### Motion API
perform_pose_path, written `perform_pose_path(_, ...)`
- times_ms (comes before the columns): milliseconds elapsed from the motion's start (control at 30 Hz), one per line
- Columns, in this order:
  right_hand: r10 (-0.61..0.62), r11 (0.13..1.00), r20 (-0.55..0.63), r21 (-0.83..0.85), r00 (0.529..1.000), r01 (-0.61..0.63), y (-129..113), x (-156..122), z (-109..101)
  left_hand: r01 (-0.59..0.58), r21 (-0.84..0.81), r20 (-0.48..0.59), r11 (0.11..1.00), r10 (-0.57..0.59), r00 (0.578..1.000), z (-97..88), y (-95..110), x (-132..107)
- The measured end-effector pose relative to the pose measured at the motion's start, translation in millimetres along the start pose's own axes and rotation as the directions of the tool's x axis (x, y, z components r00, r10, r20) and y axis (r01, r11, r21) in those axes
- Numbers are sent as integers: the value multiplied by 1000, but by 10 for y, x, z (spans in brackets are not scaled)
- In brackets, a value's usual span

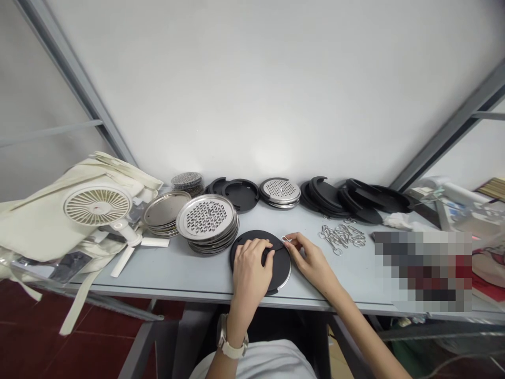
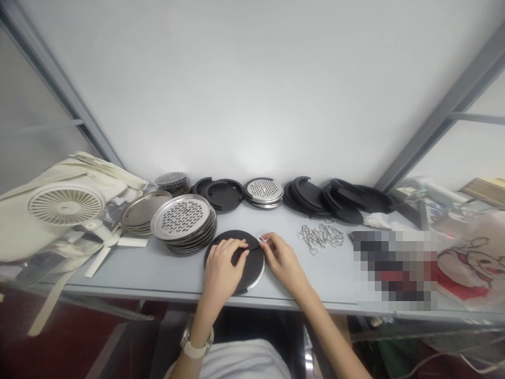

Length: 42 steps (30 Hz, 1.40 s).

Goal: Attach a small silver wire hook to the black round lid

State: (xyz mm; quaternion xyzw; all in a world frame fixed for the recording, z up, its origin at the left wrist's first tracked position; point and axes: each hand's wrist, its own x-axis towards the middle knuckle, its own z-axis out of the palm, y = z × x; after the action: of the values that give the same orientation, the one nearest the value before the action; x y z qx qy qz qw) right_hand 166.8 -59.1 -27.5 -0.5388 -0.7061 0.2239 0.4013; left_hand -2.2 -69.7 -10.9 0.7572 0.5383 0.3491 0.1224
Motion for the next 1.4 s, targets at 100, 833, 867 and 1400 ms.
perform_pose_path(100,-36,999,-27,-22,999,35,-7,12,-12,-1,7,-1,1000,1,1000,-3,3,0)
perform_pose_path(833,-3,1000,-33,-9,999,2,11,19,24,1,14,2,1000,-1,1000,-11,4,1)
perform_pose_path(867,3,1000,-25,-8,1000,-4,3,20,22,2,13,4,1000,-2,1000,-10,4,1)
perform_pose_path(1400,-42,998,-14,43,999,43,48,8,24,-1,22,-5,1000,1,1000,-13,11,2)
